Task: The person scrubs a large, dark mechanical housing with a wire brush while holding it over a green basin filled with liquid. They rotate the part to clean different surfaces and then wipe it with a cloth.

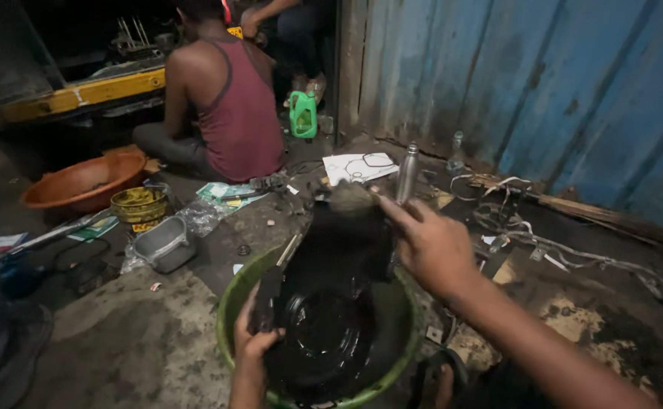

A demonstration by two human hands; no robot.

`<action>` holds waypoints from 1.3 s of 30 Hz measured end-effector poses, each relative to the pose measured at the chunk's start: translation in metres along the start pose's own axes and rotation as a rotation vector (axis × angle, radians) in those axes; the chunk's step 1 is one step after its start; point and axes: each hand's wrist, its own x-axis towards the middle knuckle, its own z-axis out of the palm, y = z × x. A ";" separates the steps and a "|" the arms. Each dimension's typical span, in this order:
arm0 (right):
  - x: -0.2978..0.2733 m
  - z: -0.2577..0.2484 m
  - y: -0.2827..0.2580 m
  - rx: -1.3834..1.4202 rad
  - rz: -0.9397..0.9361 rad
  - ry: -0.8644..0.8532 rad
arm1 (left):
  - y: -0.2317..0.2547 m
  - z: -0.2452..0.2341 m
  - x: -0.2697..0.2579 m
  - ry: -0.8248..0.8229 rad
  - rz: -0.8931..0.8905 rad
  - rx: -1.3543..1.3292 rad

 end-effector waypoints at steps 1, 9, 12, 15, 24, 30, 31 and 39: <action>0.002 0.003 -0.001 -0.053 -0.020 -0.020 | -0.004 0.001 0.001 -0.012 0.048 0.000; -0.032 0.042 0.052 -0.120 0.050 -0.011 | 0.041 -0.017 -0.027 0.407 -0.231 -0.419; -0.085 0.118 0.082 -0.099 0.160 -0.174 | 0.072 -0.035 -0.033 0.549 -0.077 -0.393; -0.133 0.218 0.080 -0.274 0.185 -0.726 | 0.122 -0.050 -0.038 0.627 0.107 -0.536; -0.149 0.366 0.031 -0.058 -0.005 -0.602 | 0.174 -0.046 -0.029 0.494 0.107 0.121; -0.114 0.423 0.083 0.215 -0.109 -1.168 | 0.097 -0.058 -0.040 0.438 0.707 0.953; -0.102 0.413 0.099 0.277 -0.105 -1.177 | 0.091 -0.061 -0.043 0.529 0.469 0.465; 0.066 0.122 0.060 0.286 0.016 -1.071 | 0.112 -0.034 -0.012 0.597 -0.271 -0.147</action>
